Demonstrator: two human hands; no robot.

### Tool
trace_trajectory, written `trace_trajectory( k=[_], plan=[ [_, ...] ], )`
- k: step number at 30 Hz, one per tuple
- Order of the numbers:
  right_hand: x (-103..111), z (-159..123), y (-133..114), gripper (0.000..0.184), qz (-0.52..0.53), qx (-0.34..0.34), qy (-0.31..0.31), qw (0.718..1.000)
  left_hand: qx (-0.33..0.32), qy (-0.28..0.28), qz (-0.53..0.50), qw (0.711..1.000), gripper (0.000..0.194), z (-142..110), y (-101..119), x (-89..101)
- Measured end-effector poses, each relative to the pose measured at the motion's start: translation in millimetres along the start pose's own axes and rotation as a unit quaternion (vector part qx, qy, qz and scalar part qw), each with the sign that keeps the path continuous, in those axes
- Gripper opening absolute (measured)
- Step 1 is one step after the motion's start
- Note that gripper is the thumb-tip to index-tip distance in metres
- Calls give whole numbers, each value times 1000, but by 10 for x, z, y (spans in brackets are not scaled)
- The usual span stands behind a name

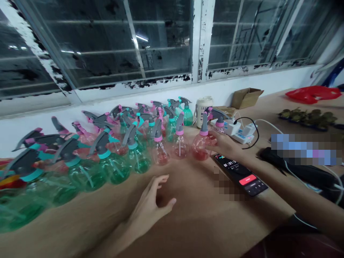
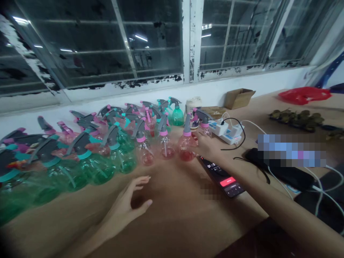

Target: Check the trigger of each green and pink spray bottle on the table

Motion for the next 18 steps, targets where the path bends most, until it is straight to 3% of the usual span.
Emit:
trace_trajectory(
  k=[9, 18],
  plan=[
    [-30, 173, 14, 45, 12, -6, 20, 1000, -11, 2, 10, 1000, 46, 73, -38, 27],
    [-48, 154, -7, 52, 15, -20, 9, 1000, -18, 9, 3, 1000, 44, 166, -13, 84]
  ],
)
Point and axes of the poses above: each hand's wrist, its own z-axis towards the middle knuckle, its own x-axis out of the back of the hand, y = z × x, the point moved 3 cm from there along z, towards the middle knuckle, and after that the axes turned 15 degrees about -y, right-handed, at the moved point
